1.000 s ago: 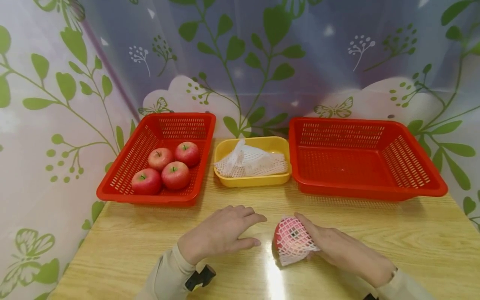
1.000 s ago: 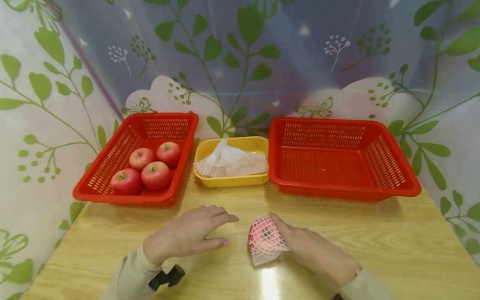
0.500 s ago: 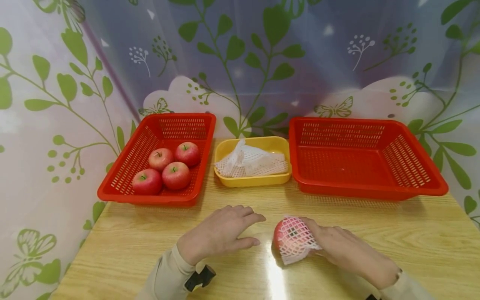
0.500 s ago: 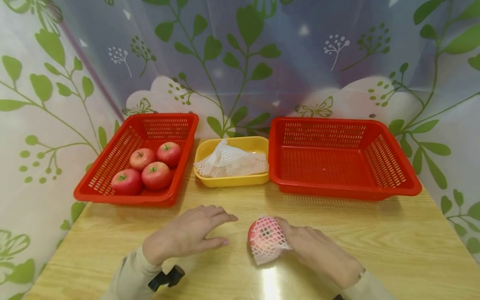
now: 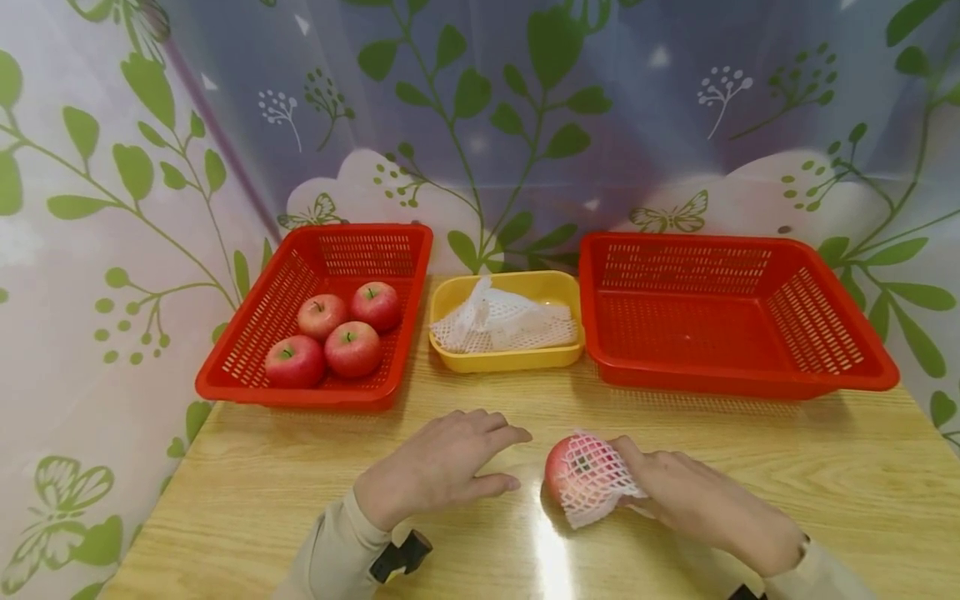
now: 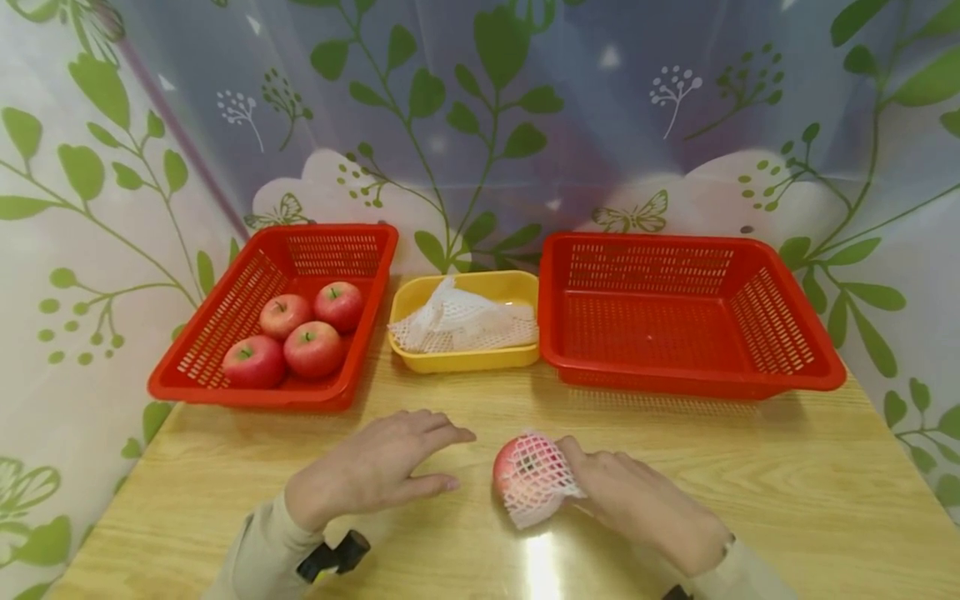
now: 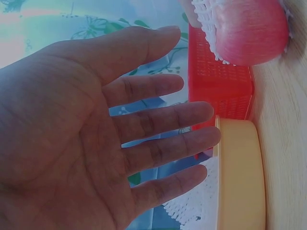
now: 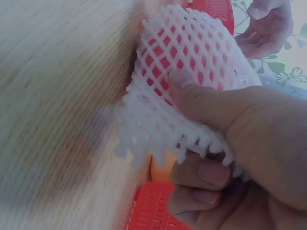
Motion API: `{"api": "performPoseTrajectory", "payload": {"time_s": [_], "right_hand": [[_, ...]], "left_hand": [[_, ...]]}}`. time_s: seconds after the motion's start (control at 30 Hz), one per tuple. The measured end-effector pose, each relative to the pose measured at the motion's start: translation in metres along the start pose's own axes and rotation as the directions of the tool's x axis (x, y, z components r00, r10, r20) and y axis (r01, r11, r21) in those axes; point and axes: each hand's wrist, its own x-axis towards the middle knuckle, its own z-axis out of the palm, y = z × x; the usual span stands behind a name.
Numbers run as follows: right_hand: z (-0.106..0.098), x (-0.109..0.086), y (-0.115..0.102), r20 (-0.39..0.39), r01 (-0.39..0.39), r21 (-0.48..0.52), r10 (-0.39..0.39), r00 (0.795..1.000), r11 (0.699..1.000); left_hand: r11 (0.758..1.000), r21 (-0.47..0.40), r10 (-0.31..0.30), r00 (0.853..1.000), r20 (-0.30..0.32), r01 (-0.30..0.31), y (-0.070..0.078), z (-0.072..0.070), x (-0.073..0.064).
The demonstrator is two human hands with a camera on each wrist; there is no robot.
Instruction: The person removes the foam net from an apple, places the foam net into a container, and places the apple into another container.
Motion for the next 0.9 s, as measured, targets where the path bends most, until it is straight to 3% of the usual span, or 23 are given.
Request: {"api": "performPoseTrajectory", "payload": {"time_s": [0.5,0.8,0.9], "right_hand": [[-0.0023,-0.0032,0.0013,0.011,0.022,0.034,-0.022,1.000,0.999],[-0.0050,-0.0019,-0.0034,-0.008,-0.138,-0.107,0.138,0.990,0.985],[-0.0051,-0.0022,-0.0032,-0.013,-0.151,-0.137,0.151,0.989,0.979]], "left_hand": [[1.000,0.001,0.000,1.000,-0.001,0.000,0.0004,-0.0001,-0.0010],[1.000,0.010,-0.001,1.000,-0.006,0.001,0.0012,-0.0008,-0.0017],[1.000,0.013,0.004,1.000,-0.006,-0.004,0.0015,-0.0006,-0.0020]]}}
